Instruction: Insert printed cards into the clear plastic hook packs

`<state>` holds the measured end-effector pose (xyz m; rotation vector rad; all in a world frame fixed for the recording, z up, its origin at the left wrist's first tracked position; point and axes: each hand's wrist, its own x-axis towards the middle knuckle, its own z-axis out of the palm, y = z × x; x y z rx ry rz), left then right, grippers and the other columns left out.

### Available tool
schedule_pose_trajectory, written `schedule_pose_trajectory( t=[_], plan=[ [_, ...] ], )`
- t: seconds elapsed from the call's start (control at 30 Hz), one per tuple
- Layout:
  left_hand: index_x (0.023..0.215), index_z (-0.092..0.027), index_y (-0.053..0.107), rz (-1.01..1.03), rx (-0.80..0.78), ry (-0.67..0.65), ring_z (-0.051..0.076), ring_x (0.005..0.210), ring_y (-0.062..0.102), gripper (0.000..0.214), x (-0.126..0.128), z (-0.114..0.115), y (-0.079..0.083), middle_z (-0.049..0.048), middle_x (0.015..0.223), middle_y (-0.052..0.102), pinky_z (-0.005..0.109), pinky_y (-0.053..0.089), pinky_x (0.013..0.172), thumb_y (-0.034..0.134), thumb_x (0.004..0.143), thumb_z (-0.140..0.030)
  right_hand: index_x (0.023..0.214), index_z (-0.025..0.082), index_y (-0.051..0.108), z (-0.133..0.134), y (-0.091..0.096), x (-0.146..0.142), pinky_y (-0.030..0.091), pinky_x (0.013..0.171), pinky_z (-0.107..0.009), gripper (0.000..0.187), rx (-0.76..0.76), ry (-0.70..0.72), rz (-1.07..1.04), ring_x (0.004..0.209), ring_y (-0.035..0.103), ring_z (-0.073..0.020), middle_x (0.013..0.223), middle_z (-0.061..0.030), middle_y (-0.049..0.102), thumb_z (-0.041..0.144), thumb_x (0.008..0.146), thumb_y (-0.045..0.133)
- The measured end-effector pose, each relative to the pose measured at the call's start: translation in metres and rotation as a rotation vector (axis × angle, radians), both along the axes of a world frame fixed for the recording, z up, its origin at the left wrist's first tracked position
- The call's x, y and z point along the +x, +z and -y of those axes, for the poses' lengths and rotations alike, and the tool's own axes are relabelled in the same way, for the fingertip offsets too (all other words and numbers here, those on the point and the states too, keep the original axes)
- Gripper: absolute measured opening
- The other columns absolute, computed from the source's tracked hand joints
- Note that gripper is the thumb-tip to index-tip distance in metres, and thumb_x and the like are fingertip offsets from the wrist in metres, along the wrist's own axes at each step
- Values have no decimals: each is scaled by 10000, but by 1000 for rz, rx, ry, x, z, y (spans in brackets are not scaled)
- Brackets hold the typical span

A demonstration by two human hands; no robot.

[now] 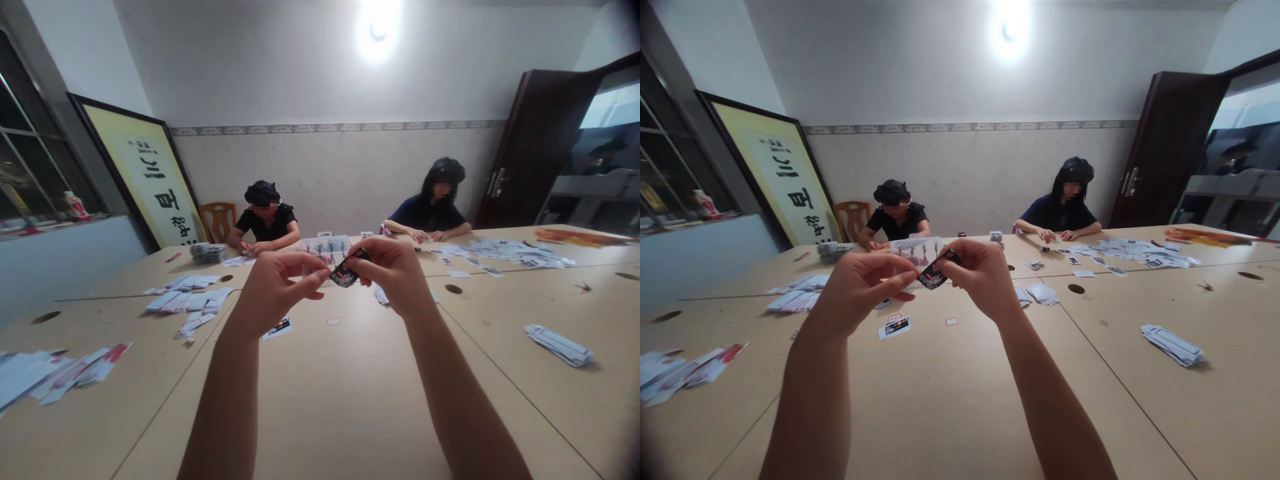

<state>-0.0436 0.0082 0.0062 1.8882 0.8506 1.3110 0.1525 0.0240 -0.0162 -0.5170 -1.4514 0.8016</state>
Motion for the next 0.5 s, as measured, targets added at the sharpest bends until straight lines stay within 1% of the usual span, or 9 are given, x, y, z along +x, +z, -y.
schedule_pose_trajectory(
  t=[0.5],
  plan=[
    [806,-167,806,-11,-12,5,145,730,718,130,0,-1,-1,40,890,765,223,675,590,839,739,-273,717,180,762,1,0,0,424,432,-178,24,-22,4,4,462,522,-51,594,23,694,164,709,778]
  ],
)
